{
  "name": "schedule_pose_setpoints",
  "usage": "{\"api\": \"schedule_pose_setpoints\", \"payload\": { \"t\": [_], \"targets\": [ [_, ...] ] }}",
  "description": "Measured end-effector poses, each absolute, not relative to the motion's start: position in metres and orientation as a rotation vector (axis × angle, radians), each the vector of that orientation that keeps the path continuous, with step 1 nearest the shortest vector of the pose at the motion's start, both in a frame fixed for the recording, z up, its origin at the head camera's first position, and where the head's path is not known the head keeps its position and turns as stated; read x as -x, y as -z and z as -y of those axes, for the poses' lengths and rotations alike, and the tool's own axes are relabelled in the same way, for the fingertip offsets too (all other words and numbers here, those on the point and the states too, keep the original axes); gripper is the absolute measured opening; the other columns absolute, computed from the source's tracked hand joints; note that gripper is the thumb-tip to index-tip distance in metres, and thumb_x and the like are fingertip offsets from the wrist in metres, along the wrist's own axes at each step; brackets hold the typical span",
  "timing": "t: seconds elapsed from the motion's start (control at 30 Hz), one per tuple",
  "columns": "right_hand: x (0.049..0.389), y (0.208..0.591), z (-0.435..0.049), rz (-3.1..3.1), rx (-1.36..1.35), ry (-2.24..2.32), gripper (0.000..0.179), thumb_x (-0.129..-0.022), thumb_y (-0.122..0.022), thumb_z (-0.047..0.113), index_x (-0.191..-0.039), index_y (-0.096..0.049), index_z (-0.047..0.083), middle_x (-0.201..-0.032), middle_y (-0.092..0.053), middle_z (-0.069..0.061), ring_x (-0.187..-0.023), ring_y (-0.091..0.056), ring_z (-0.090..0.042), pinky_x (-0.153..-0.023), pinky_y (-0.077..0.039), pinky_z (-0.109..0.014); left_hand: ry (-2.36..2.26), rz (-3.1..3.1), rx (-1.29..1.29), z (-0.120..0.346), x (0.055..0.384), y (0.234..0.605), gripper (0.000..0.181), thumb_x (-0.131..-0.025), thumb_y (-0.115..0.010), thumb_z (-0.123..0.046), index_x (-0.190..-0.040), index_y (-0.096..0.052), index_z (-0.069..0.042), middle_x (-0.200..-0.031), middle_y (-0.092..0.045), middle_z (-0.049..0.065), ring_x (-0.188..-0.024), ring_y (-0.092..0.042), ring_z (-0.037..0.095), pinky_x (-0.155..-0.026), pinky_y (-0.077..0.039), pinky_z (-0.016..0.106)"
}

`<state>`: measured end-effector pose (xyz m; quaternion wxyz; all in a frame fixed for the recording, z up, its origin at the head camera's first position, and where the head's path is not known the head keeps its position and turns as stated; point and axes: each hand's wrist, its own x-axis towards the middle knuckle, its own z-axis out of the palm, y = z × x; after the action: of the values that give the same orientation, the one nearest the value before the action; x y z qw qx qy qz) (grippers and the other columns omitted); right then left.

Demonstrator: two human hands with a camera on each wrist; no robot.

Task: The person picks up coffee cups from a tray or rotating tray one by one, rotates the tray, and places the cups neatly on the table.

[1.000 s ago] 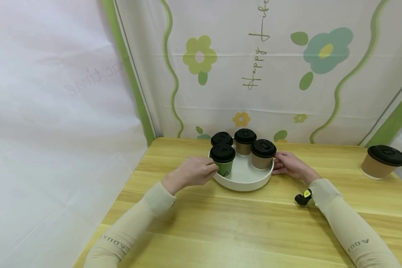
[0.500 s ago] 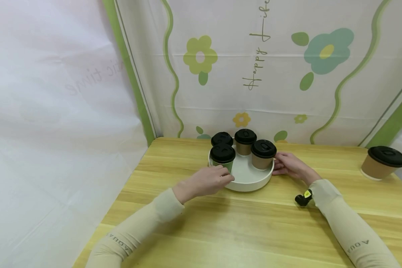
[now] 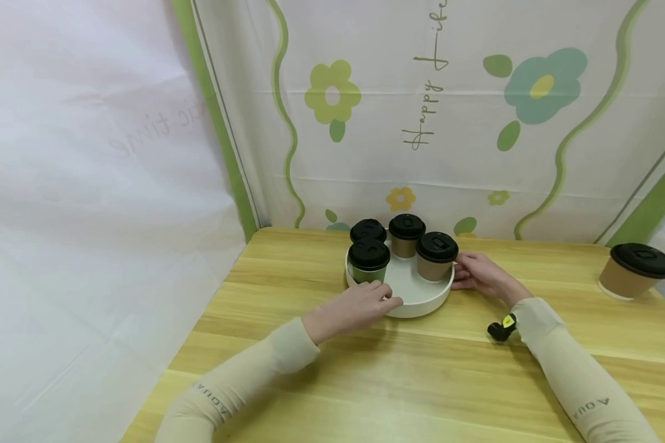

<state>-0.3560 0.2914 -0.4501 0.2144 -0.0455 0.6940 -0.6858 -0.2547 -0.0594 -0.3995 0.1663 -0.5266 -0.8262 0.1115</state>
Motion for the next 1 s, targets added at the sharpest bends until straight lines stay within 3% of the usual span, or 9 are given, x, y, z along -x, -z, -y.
{"api": "schedule_pose_setpoints", "payload": {
  "t": [0.43, 0.83, 1.0],
  "targets": [
    [0.358, 0.452, -0.293, -1.931, 0.145, 1.888, 0.027, -0.108, -0.033, 0.022, -0.111, -0.058, 0.011, -0.095, -0.072, -0.006, -0.087, -0.070, -0.018, -0.082, -0.060, -0.040, -0.401, 2.283, 1.431, 0.054, 0.258, 0.406, 0.017, -0.100, -0.055, -0.015, -0.114, -0.065, -0.017, -0.100, -0.063, -0.003, -0.089, -0.058, 0.012, -0.076, -0.050, 0.020],
    [0.357, 0.452, -0.294, -1.913, 0.164, 1.906, 0.026, -0.107, -0.031, 0.015, -0.108, -0.057, 0.010, -0.092, -0.070, -0.005, -0.084, -0.068, -0.015, -0.078, -0.061, -0.038, -0.404, 2.325, 1.365, 0.064, 0.269, 0.413, 0.016, -0.100, -0.056, -0.017, -0.112, -0.067, -0.021, -0.102, -0.064, -0.005, -0.090, -0.059, 0.013, -0.074, -0.052, 0.021],
    [0.357, 0.453, -0.295, -1.907, 0.145, 1.913, 0.025, -0.108, -0.035, 0.020, -0.110, -0.057, 0.010, -0.091, -0.071, -0.006, -0.085, -0.069, -0.015, -0.079, -0.061, -0.038, -0.395, 2.356, 1.358, 0.074, 0.273, 0.411, 0.017, -0.099, -0.058, -0.016, -0.113, -0.067, -0.021, -0.105, -0.064, -0.004, -0.093, -0.058, 0.014, -0.077, -0.052, 0.022]
  ]
}}
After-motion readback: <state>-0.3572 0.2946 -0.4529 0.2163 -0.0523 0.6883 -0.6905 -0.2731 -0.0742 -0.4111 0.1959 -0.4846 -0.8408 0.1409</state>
